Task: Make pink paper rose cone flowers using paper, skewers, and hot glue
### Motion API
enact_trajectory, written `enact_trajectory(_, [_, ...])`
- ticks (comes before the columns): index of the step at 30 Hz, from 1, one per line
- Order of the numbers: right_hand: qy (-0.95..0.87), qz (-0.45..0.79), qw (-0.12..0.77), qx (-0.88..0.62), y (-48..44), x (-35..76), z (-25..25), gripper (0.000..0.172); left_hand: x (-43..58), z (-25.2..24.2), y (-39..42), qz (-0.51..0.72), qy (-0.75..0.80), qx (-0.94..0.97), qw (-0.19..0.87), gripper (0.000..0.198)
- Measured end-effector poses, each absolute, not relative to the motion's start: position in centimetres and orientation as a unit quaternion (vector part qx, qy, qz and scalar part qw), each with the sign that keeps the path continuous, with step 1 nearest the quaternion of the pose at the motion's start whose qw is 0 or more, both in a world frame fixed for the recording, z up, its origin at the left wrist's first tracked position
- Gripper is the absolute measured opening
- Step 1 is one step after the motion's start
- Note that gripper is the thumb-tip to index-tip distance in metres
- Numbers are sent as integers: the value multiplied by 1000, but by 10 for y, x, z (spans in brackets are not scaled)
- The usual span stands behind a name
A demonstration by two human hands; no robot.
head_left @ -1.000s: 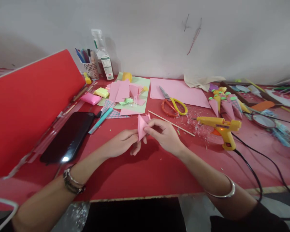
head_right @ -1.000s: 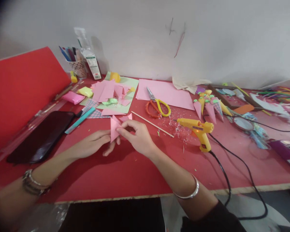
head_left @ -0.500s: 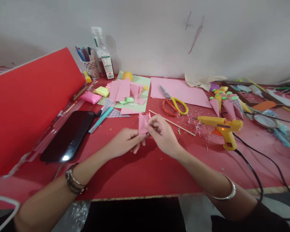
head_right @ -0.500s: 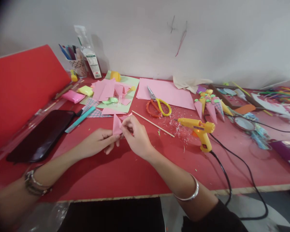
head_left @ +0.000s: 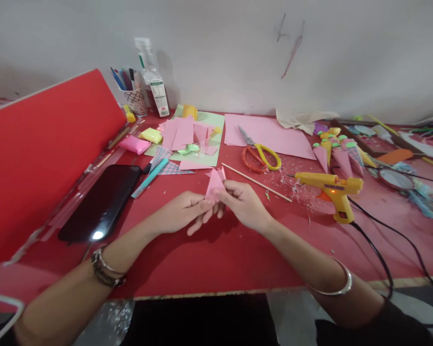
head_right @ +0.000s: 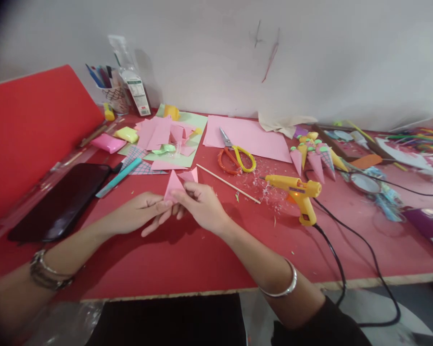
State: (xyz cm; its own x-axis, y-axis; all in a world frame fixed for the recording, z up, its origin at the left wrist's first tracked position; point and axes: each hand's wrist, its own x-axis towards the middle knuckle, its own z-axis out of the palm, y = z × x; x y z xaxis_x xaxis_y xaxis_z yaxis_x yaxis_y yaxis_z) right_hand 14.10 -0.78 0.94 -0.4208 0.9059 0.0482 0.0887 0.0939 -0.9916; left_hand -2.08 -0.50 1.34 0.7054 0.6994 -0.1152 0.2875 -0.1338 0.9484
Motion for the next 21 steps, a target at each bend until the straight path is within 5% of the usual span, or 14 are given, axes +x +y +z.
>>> enact_trajectory(7, [-679,488,348,-425,-9,143,10,35,-26,13,-3,144,330,742,565,38])
enact_trajectory(11, [-685,494,350,-406,-8,142,11,30,-25,13,-2,198,365,727,547,40])
enact_trajectory(21, [-765,440,255,-395,-13,141,13,41,-16,11,-4,328,463,784,252,35])
